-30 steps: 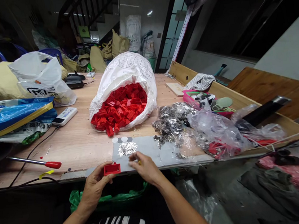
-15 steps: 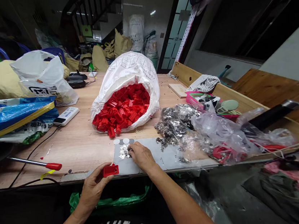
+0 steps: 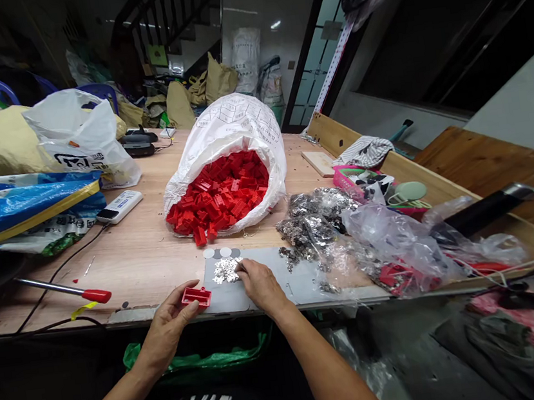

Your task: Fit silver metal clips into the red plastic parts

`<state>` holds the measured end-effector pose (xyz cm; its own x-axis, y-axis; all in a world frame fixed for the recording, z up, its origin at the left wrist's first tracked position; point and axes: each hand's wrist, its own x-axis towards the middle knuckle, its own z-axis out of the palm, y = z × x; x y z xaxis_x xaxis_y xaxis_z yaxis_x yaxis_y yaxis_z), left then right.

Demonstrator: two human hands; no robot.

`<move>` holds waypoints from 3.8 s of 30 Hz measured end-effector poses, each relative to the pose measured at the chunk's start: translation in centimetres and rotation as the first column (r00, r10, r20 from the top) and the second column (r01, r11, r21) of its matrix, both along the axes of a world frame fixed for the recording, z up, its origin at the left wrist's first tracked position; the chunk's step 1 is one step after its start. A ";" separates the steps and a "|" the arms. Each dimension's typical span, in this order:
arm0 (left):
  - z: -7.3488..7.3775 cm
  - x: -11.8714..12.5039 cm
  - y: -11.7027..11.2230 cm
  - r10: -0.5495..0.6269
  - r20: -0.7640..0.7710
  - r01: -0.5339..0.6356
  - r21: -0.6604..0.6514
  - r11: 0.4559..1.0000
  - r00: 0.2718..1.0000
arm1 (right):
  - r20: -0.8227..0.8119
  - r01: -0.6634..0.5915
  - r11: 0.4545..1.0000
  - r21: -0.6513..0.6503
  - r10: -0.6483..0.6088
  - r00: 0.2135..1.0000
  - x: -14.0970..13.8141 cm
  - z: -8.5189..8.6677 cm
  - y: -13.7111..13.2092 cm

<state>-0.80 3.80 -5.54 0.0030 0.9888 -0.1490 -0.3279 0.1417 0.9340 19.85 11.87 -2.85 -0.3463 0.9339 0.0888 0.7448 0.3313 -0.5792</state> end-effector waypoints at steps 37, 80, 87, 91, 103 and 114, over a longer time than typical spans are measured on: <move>1.1 1.2 -0.3 -0.083 0.058 0.082 0.032 0.996 0.995 | -0.487 -0.206 0.956 -0.207 0.082 0.869 -0.6 0.7 -5.6; 0.2 -0.2 1.8 -0.062 -0.480 0.206 0.253 0.945 0.875 | -0.102 -0.107 0.994 -0.014 0.106 0.989 -1.3 0.0 -6.4; 1.9 0.3 0.2 -0.084 0.067 0.083 0.017 0.996 0.994 | -0.278 -0.241 0.950 -0.199 0.181 0.943 -1.0 2.1 -7.3; 2.6 0.7 -0.4 -0.125 0.449 0.194 -0.112 0.975 0.885 | -0.280 -0.262 0.948 -0.183 0.205 0.938 -1.7 2.2 -7.8; 2.6 1.7 -1.4 0.060 0.676 0.215 -0.315 0.924 0.734 | -0.239 -0.207 0.976 -0.062 0.186 0.953 -2.1 3.0 -8.0; 0.6 0.6 -2.2 -0.328 -0.036 0.321 -0.129 0.938 0.944 | -0.229 0.009 0.995 -0.101 -0.033 0.973 0.8 0.2 -6.6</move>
<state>-0.18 1.59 -4.92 0.3093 0.9103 -0.2750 -0.1930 0.3432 0.9192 20.67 5.32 -2.65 -0.3076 0.9489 0.0706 0.5942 0.2495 -0.7647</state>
